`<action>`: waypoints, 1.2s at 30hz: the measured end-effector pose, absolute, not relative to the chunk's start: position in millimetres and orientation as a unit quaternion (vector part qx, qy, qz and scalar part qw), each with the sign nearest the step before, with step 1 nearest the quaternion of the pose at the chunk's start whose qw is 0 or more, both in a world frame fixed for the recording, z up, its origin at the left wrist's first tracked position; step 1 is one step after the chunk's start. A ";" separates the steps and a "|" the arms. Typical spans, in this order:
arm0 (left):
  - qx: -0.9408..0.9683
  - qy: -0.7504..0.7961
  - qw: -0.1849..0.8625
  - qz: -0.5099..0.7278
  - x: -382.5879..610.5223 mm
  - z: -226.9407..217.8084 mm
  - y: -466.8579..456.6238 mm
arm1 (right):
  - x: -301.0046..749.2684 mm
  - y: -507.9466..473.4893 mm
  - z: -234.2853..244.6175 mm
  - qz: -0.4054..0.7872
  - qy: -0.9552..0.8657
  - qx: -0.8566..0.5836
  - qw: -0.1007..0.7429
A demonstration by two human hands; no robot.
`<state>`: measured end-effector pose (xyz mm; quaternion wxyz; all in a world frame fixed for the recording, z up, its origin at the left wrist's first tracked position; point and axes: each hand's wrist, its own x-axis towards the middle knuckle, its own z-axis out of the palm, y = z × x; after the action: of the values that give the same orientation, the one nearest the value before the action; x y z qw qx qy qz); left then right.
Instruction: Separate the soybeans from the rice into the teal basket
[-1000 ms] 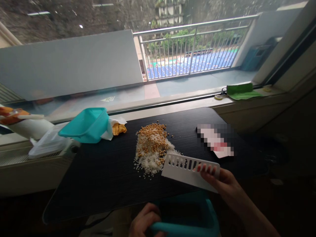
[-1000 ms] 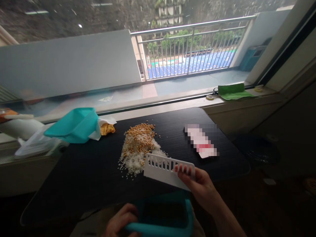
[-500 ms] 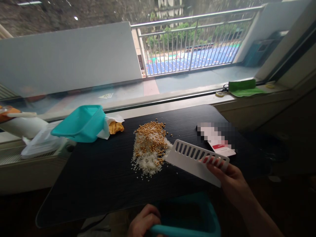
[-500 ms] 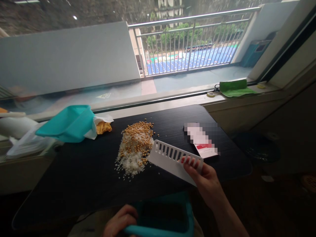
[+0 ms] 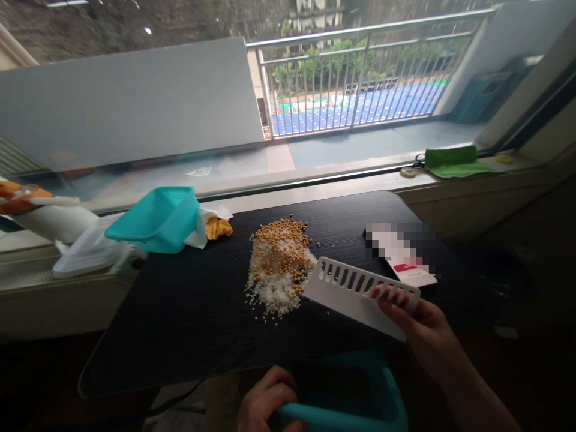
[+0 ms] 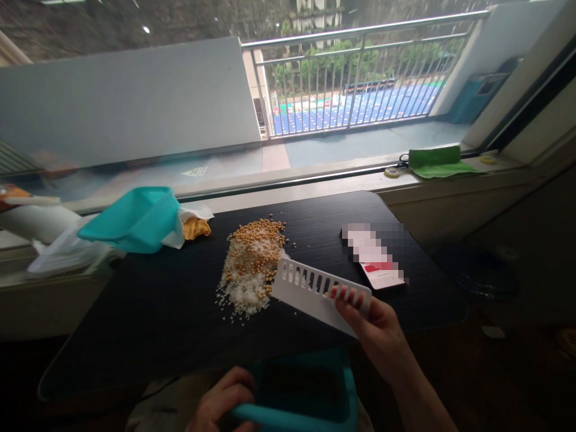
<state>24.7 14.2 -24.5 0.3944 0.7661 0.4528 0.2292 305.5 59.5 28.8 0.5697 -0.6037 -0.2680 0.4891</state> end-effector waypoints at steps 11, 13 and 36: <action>0.756 0.461 0.395 0.244 22.1 -24.0 13.6 | 308.0 69.6 32.7 0.494 -0.312 -0.592 0.555; 0.753 0.466 0.393 0.246 22.3 -22.6 13.1 | 311.1 67.6 32.8 0.496 -0.302 -0.599 0.552; 0.732 0.478 0.396 0.279 26.3 -14.8 12.6 | 321.8 39.8 34.5 0.567 -0.334 -0.574 0.488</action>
<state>26.3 12.6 -14.8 0.3963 0.7324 0.4781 0.2793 321.8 39.8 34.5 0.4875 -0.5742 -0.3337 0.5668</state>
